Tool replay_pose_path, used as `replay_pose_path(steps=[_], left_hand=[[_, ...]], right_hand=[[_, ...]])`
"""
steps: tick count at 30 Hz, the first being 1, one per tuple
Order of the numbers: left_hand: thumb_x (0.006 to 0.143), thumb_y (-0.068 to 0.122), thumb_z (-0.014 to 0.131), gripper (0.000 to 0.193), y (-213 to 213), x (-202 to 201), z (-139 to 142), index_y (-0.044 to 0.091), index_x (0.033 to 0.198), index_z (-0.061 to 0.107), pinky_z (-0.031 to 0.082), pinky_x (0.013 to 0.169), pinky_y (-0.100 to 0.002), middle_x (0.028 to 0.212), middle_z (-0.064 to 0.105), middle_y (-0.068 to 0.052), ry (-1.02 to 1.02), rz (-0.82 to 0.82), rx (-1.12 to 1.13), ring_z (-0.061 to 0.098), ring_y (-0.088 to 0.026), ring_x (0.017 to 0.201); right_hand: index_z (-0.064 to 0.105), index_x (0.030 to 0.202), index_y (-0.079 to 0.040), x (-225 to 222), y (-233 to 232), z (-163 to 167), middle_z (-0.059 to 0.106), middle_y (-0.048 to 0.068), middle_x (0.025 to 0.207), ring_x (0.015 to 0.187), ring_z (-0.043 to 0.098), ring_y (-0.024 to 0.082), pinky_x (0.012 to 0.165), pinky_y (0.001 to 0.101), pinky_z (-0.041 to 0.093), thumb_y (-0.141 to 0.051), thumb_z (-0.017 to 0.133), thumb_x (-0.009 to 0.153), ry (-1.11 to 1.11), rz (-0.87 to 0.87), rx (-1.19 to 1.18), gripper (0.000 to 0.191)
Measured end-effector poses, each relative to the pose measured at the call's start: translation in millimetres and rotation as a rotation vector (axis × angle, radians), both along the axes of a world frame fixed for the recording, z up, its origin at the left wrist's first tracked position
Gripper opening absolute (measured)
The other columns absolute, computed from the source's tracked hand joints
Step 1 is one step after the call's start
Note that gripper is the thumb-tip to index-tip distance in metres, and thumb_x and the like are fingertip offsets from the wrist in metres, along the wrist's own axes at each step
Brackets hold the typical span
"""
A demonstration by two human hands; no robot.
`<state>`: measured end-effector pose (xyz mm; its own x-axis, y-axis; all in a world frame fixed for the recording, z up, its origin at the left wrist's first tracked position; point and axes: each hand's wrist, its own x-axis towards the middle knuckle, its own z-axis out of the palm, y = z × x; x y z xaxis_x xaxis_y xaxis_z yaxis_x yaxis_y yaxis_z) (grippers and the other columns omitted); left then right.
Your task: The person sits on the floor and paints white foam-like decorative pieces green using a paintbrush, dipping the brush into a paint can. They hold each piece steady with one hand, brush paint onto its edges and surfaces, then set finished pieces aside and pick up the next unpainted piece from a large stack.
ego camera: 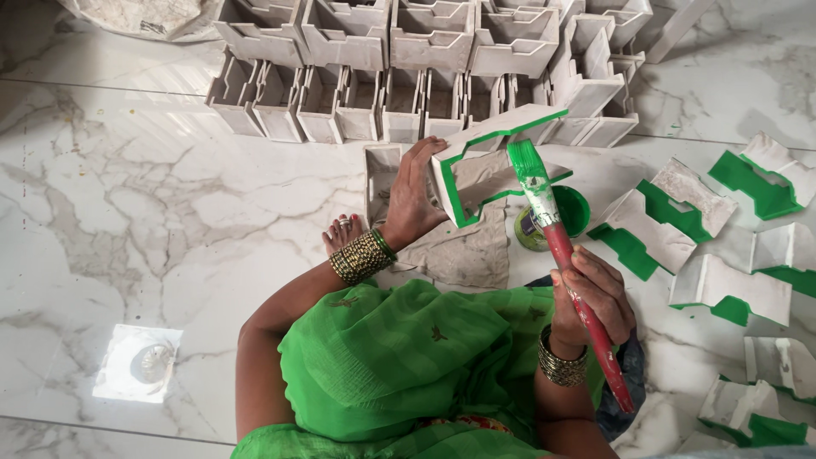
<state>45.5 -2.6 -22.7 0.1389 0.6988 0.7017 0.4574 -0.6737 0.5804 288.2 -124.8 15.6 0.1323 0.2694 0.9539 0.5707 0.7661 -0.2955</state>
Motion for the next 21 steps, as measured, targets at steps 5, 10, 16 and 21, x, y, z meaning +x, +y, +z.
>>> replay_pose_path(steps=[5, 10, 16, 21], left_hand=[[0.064, 0.032, 0.100, 0.109, 2.9, 1.2, -4.8, 0.008, 0.150, 0.037, 0.045, 0.119, -0.047, 0.150, 0.048, -0.019, 0.007, 0.003, 0.009, 0.048, -0.038, 0.142], [0.063, 0.028, 0.102, 0.111, 14.2, 1.7, -14.8, 0.005, 0.149, 0.037, 0.045, 0.118, -0.044, 0.144, 0.047, -0.018, -0.096, 0.082, -0.077, 0.049, -0.035, 0.137], [0.056, 0.022, 0.103, 0.121, 25.0, 0.9, -25.4, 0.003, 0.152, 0.034, 0.043, 0.124, -0.041, 0.143, 0.043, -0.014, -0.280, 0.041, -0.170, 0.049, -0.028, 0.140], [0.053, 0.022, 0.104, 0.126, 28.6, 3.9, -30.7, 0.002, 0.153, 0.029, 0.048, 0.119, -0.043, 0.147, 0.041, -0.015, -0.376, 0.032, -0.248, 0.049, -0.027, 0.139]], right_hand=[[0.065, 0.092, 0.003, 1.5, -1.9, -4.9, 0.072, 0.020, 0.102, 0.098, 0.075, 0.038, 0.088, 0.0461, 0.066, 0.000, 0.085, 0.086, 0.000, -0.009, -0.003, 0.021], [0.060, 0.095, 0.005, 22.7, -1.1, -12.4, 0.070, 0.022, 0.107, 0.103, 0.074, 0.039, 0.088, 0.0457, 0.067, 0.000, 0.084, 0.092, 0.086, -0.026, 0.023, 0.024], [0.057, 0.094, 0.005, 27.8, -0.2, -16.9, 0.069, 0.020, 0.104, 0.099, 0.073, 0.034, 0.087, 0.0441, 0.068, -0.003, 0.084, 0.092, 0.166, 0.021, 0.078, 0.029], [0.058, 0.090, 0.003, 8.8, -9.3, -13.2, 0.070, 0.021, 0.101, 0.097, 0.073, 0.036, 0.085, 0.0448, 0.067, -0.004, 0.083, 0.087, 0.069, 0.072, -0.013, 0.026]])
